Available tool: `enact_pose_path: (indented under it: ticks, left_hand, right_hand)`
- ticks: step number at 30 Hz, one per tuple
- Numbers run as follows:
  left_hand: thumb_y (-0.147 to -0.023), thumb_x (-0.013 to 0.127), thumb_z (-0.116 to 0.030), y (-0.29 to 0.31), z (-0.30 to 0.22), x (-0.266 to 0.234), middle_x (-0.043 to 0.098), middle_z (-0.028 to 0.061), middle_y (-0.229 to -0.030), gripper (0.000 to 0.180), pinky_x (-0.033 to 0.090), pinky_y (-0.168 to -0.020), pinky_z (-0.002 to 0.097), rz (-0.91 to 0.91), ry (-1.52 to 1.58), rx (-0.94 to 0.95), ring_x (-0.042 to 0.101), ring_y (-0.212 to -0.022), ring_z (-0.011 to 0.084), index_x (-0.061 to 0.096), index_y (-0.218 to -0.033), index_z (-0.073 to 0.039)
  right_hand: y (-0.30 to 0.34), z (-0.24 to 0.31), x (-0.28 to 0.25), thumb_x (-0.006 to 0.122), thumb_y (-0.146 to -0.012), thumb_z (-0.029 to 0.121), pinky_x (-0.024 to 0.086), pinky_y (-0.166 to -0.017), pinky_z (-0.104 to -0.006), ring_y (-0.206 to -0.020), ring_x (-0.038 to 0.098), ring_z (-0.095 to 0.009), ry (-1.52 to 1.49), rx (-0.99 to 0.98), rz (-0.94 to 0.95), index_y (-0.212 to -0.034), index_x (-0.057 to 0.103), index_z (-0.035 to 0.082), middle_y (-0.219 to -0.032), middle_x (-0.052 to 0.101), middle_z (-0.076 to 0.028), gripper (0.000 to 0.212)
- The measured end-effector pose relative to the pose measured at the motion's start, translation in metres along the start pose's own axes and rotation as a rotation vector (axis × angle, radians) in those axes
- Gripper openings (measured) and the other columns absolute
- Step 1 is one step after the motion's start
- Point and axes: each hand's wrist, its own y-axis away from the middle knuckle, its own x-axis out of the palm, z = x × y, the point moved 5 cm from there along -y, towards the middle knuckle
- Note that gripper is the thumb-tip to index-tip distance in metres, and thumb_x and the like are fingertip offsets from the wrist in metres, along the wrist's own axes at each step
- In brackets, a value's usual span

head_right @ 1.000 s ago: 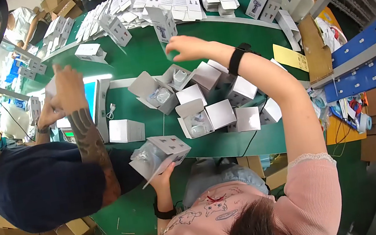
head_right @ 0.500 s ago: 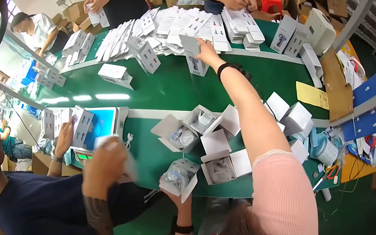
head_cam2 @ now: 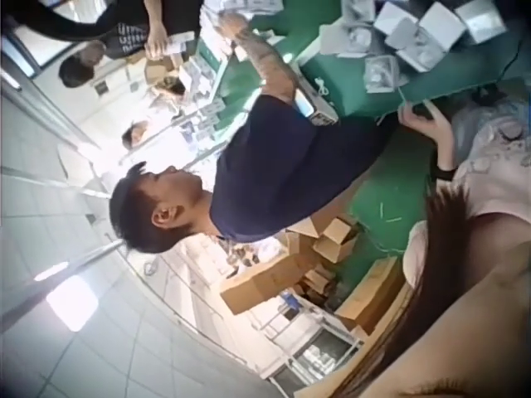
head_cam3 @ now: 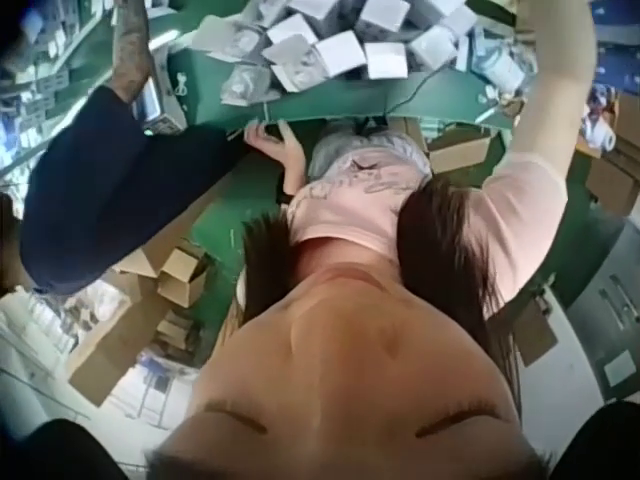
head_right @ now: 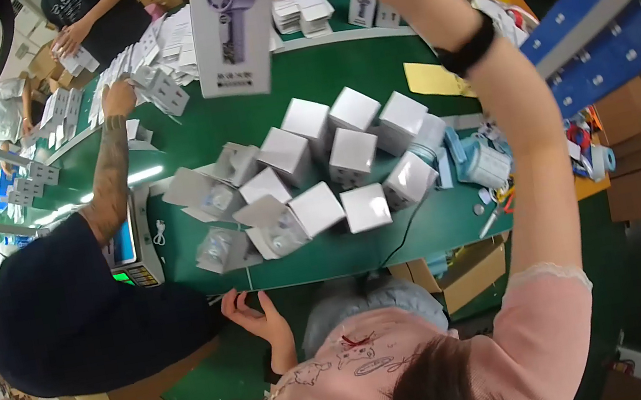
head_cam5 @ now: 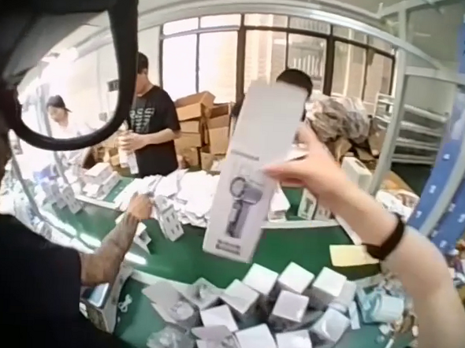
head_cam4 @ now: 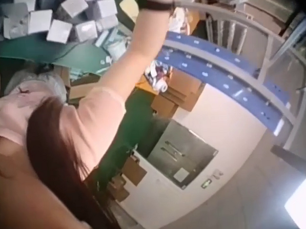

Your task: Packing small electronic devices into white cardboard boxes on an assembly line.

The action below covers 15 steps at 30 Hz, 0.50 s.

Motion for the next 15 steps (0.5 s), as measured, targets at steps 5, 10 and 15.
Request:
enact_pose_path:
  ticks: [5, 10, 15]
  left_hand:
    - [-0.077, 0.060, -0.002, 0.005, -0.126, 0.056, 0.043, 0.0156, -0.118, 0.048, 0.041, -0.089, 0.0405, 0.528, 0.927, 0.040, 0.045, -0.110, 0.0284, 0.037, -0.119, 0.002]
    - [-0.067, 0.076, -0.014, 0.028, -0.182, 0.126, 0.023, 0.0170, -0.139, 0.094, 0.030, -0.101, 0.0430, 0.970, 1.196, 0.007, 0.024, -0.130, 0.0297, 0.015, -0.137, -0.003]
    - [-0.050, 0.087, -0.021, 0.134, -0.155, 0.173, 0.010, 0.0147, -0.144, 0.135, 0.020, -0.106, 0.0422, 1.799, 0.699, 0.073, 0.010, -0.134, 0.0251, -0.014, -0.139, -0.010]
  right_hand:
    - [0.128, 0.025, -0.104, 0.067, -0.069, 0.029, 0.046, -0.083, -0.0292, -0.097, 0.058, -0.019, -0.026, 0.100, -0.151, -0.120, 0.045, 0.000, -0.107, 0.058, -0.011, 0.063]
    - [0.269, 0.001, -0.074, 0.067, -0.071, 0.034, 0.045, -0.084, -0.0277, -0.096, 0.057, -0.015, -0.260, 0.328, -0.079, -0.122, 0.043, -0.005, -0.108, 0.059, -0.009, 0.068]
    - [0.380, -0.119, -0.093, 0.061, -0.080, 0.026, 0.045, -0.082, -0.0263, -0.094, 0.058, -0.015, -0.427, 0.446, -0.141, -0.111, 0.054, -0.004, -0.104, 0.061, -0.008, 0.044]
